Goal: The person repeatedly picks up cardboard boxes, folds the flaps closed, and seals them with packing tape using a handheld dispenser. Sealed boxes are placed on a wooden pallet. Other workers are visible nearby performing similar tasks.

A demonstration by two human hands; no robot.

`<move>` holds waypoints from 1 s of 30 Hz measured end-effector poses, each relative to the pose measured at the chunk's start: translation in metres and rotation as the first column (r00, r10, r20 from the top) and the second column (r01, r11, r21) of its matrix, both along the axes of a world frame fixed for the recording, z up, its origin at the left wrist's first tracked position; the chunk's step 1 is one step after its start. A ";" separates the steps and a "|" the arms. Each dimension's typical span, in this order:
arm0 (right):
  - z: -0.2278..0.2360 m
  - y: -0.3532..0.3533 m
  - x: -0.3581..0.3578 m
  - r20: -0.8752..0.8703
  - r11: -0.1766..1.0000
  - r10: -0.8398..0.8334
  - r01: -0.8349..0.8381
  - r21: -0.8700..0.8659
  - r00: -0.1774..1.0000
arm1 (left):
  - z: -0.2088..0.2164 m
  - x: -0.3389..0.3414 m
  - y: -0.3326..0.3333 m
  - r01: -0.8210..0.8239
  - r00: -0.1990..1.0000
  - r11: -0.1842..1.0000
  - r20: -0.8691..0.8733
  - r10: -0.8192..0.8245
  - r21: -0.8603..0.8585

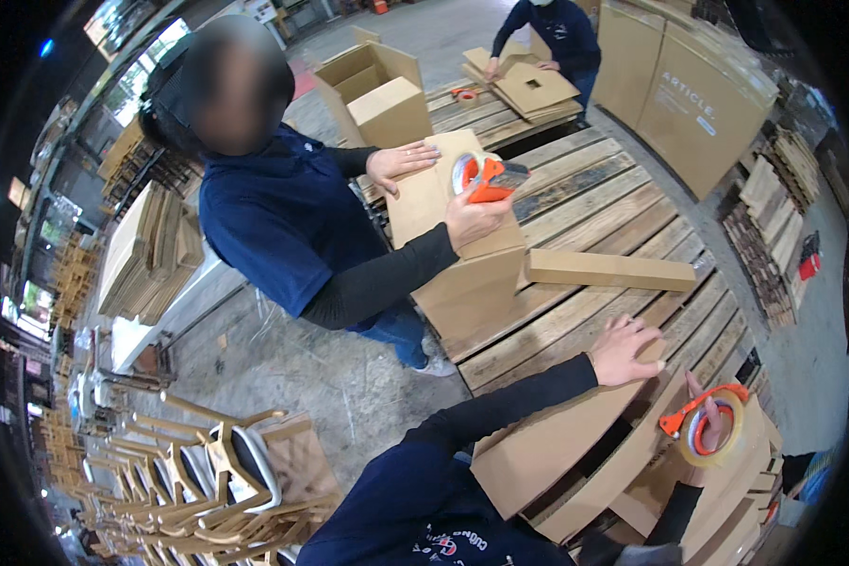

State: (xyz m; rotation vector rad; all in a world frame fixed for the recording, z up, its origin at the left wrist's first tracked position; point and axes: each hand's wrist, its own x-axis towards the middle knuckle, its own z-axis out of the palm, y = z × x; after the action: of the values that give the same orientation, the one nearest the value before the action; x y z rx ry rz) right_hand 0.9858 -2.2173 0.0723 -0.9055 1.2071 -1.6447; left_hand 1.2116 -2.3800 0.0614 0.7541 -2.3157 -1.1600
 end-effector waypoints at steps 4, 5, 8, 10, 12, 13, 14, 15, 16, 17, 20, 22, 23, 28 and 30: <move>0.007 0.003 0.007 -0.023 0.996 0.063 -0.061 0.067 0.998 | -0.019 -0.011 0.014 -0.188 0.978 0.948 0.036 0.203 -0.255; 0.007 0.002 0.009 0.029 0.992 0.095 -0.097 0.075 0.995 | -0.024 -0.014 0.017 -0.215 0.972 0.930 0.031 0.234 -0.298; 0.003 0.000 0.008 -0.085 0.992 -0.094 0.100 0.073 0.992 | -0.033 -0.022 0.023 -0.125 0.975 0.963 0.149 0.164 -0.238; 0.000 0.003 0.003 -0.160 0.980 -0.185 0.195 0.049 0.970 | -0.034 -0.027 0.027 -0.086 0.968 0.989 0.224 0.112 -0.123; -0.001 0.017 -0.001 -0.317 0.976 -0.168 0.202 0.079 0.933 | -0.032 -0.032 0.033 -0.056 0.963 0.978 0.247 0.105 -0.200; 0.000 0.026 0.000 -0.385 0.980 -0.123 0.173 0.097 0.915 | -0.031 -0.035 0.037 -0.085 0.969 0.973 0.209 0.130 -0.214; 0.003 0.032 -0.001 -0.502 0.976 -0.121 0.195 0.099 0.856 | -0.029 -0.036 0.042 -0.077 0.973 0.977 0.199 0.118 -0.201; 0.006 0.039 0.000 -0.604 0.970 -0.137 0.231 0.080 0.785 | -0.027 -0.039 0.046 -0.095 0.973 0.974 0.185 0.134 -0.206; 0.010 0.042 0.002 -0.676 0.980 -0.131 0.196 0.020 0.725 | -0.025 -0.040 0.051 -0.071 0.977 0.972 0.180 0.112 -0.222; 0.015 0.043 0.003 -0.765 0.980 -0.146 0.196 -0.027 0.627 | -0.023 -0.042 0.055 -0.066 0.977 0.966 0.178 0.114 -0.252; 0.025 0.044 0.013 -0.822 0.983 -0.169 0.156 -0.099 0.544 | -0.016 -0.047 0.060 -0.074 0.965 0.960 0.224 0.138 -0.271; 0.028 0.043 0.014 -0.811 0.981 -0.129 0.192 -0.021 0.570 | -0.013 -0.050 0.062 -0.085 0.956 0.960 0.248 0.154 -0.267; 0.027 0.044 0.013 -0.787 0.976 -0.108 0.216 0.032 0.607 | -0.013 -0.051 0.062 -0.095 0.955 0.957 0.247 0.165 -0.273; 0.017 0.047 -0.012 -0.916 0.998 0.033 0.042 0.054 0.399 | -0.016 -0.053 0.066 -0.047 0.950 0.955 0.282 0.132 -0.292; 0.014 0.048 -0.027 -0.893 0.966 0.176 0.103 0.238 0.414 | -0.019 -0.054 0.068 -0.052 0.953 0.941 0.265 0.146 -0.333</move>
State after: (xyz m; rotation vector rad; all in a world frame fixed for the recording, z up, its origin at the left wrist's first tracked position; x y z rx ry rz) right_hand 0.9586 -2.1695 0.0861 -1.7530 2.0488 -0.8001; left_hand 1.1574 -2.3124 0.0421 0.9509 -2.5792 -0.6329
